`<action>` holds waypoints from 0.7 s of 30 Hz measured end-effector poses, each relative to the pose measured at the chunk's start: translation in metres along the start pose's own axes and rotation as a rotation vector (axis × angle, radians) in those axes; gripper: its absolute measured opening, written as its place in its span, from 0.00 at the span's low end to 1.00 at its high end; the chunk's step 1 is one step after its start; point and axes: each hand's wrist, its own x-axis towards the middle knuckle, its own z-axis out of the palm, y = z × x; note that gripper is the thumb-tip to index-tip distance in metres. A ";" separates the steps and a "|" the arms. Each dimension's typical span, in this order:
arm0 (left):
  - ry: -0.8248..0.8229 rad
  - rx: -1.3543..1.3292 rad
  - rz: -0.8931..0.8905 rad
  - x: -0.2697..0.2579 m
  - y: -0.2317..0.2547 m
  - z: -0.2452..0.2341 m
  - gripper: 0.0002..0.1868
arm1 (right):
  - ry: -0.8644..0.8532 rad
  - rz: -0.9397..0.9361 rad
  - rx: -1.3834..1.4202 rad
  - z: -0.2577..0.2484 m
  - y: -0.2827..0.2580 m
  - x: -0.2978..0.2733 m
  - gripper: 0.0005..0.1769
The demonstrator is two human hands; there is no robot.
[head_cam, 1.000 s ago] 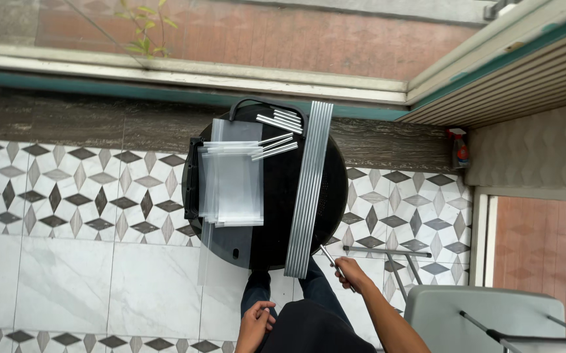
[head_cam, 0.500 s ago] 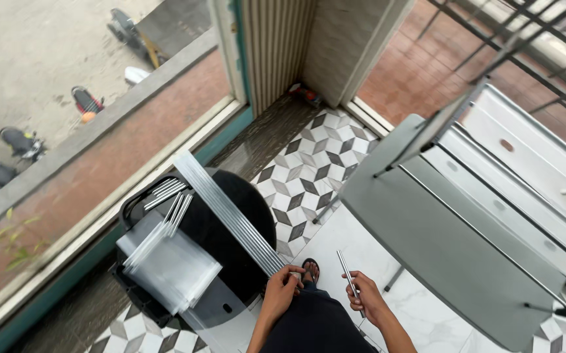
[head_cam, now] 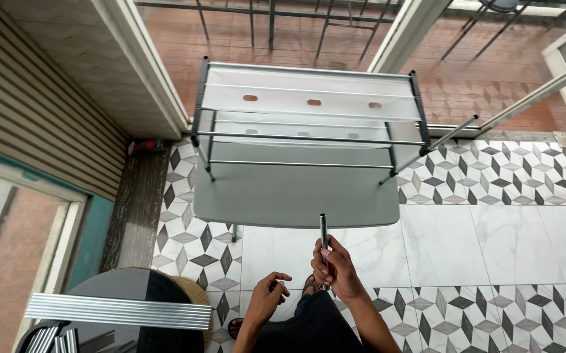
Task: The person assembles a metal shelving unit by inserting metal rods into the frame and attaching a white plastic shelf. The person repeatedly picks up rods from a nearby table, inserts them into the frame, and then places a shelf onto the assembled structure.
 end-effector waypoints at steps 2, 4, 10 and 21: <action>-0.063 0.022 -0.032 0.010 -0.002 0.030 0.15 | 0.036 -0.068 0.042 -0.029 -0.017 -0.010 0.12; -0.107 0.064 -0.082 0.018 -0.005 0.059 0.15 | 0.050 -0.148 0.101 -0.059 -0.036 -0.013 0.22; -0.254 0.143 -0.066 0.054 0.006 0.119 0.17 | 0.363 -0.225 0.221 -0.129 -0.097 -0.024 0.23; -0.392 0.147 -0.109 0.117 0.079 0.172 0.17 | 0.401 -0.471 0.150 -0.217 -0.153 -0.034 0.18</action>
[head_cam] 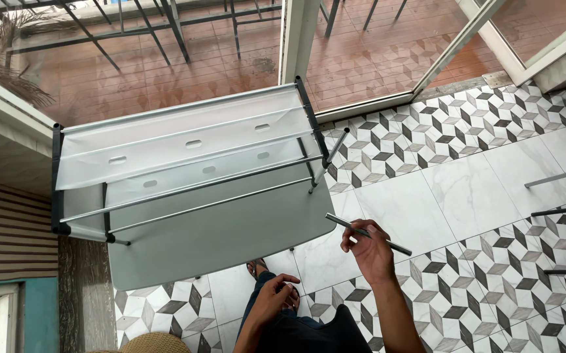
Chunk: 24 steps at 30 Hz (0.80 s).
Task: The person assembles a metal shelving unit by inserting metal rods into the frame and attaching a white plastic shelf. The person repeatedly picks up rods from a nearby table, inserts them into the frame, and then places a shelf onto the assembled structure.
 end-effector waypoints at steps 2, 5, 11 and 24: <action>-0.040 0.017 -0.019 0.012 0.024 -0.001 0.16 | 0.062 -0.069 0.049 -0.006 -0.007 0.011 0.19; -0.057 0.037 0.008 0.027 0.071 -0.006 0.16 | 0.100 -0.170 0.085 -0.018 -0.026 0.035 0.19; -0.156 0.232 0.208 0.045 0.195 -0.033 0.14 | 0.234 -0.228 0.074 -0.017 -0.048 0.107 0.16; 0.251 0.314 0.497 0.124 0.342 -0.059 0.10 | 0.022 -0.324 -0.315 0.025 -0.019 0.340 0.15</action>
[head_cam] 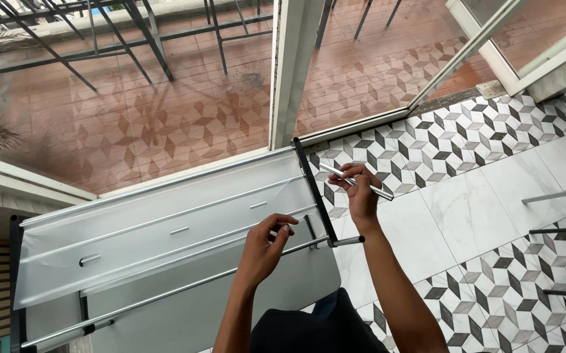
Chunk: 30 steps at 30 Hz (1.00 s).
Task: The person assembles a metal shelving unit by inserting metal rods into the frame and attaching a white plastic shelf. The person repeatedly picks up rods from a nearby table, inserts them into the frame, and then places a shelf onto the assembled structure.
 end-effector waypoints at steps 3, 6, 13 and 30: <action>0.123 0.131 0.084 0.028 0.003 0.017 0.09 | -0.083 -0.001 -0.064 0.009 0.019 0.043 0.15; 0.255 0.268 0.169 0.058 0.004 0.034 0.10 | -0.198 0.017 -0.105 0.020 0.028 0.078 0.15; 0.450 0.573 0.100 0.139 -0.010 0.085 0.23 | -0.407 -0.148 -0.521 0.026 0.012 0.126 0.16; 0.680 0.865 0.050 0.193 -0.045 0.136 0.32 | -0.758 0.104 -0.294 0.071 0.056 0.197 0.13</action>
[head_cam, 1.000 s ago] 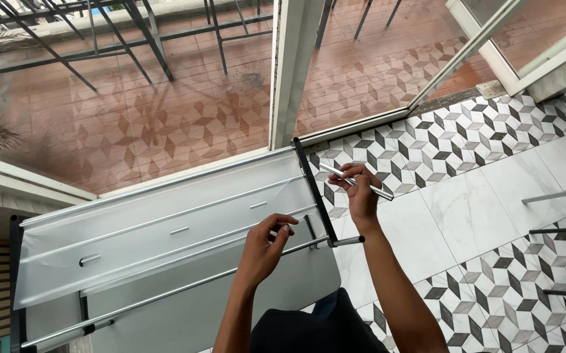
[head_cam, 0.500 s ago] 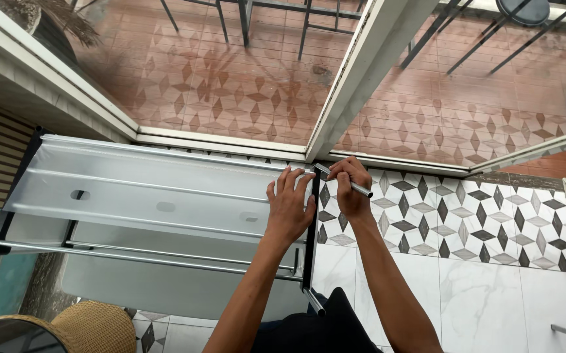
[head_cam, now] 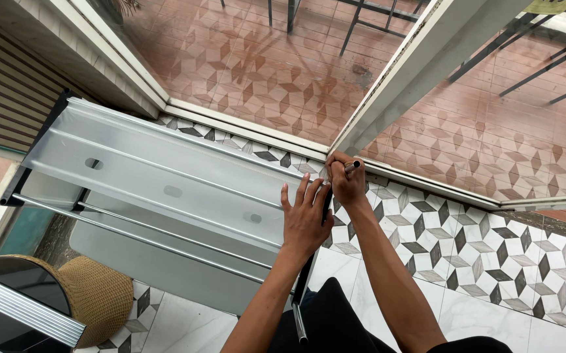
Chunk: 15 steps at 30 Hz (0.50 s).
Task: The person assembles a metal shelving unit by inserting metal rods into the frame and attaching a white plastic shelf. The person repeatedly picks up rods from a nearby table, inserts them into the frame, and then places a shelf onto the assembled structure.
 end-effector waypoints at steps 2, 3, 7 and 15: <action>-0.009 0.002 -0.001 0.000 -0.002 0.001 0.32 | -0.010 -0.007 0.039 0.002 0.003 0.002 0.13; -0.006 0.004 -0.008 -0.001 -0.005 0.001 0.32 | -0.014 -0.005 0.038 0.003 0.005 0.002 0.13; 0.002 0.003 -0.007 0.004 -0.006 0.004 0.31 | -0.022 -0.050 0.102 0.002 0.008 0.002 0.12; -0.011 -0.174 -0.032 0.000 0.008 -0.027 0.26 | -0.021 0.017 0.057 -0.002 0.009 -0.002 0.13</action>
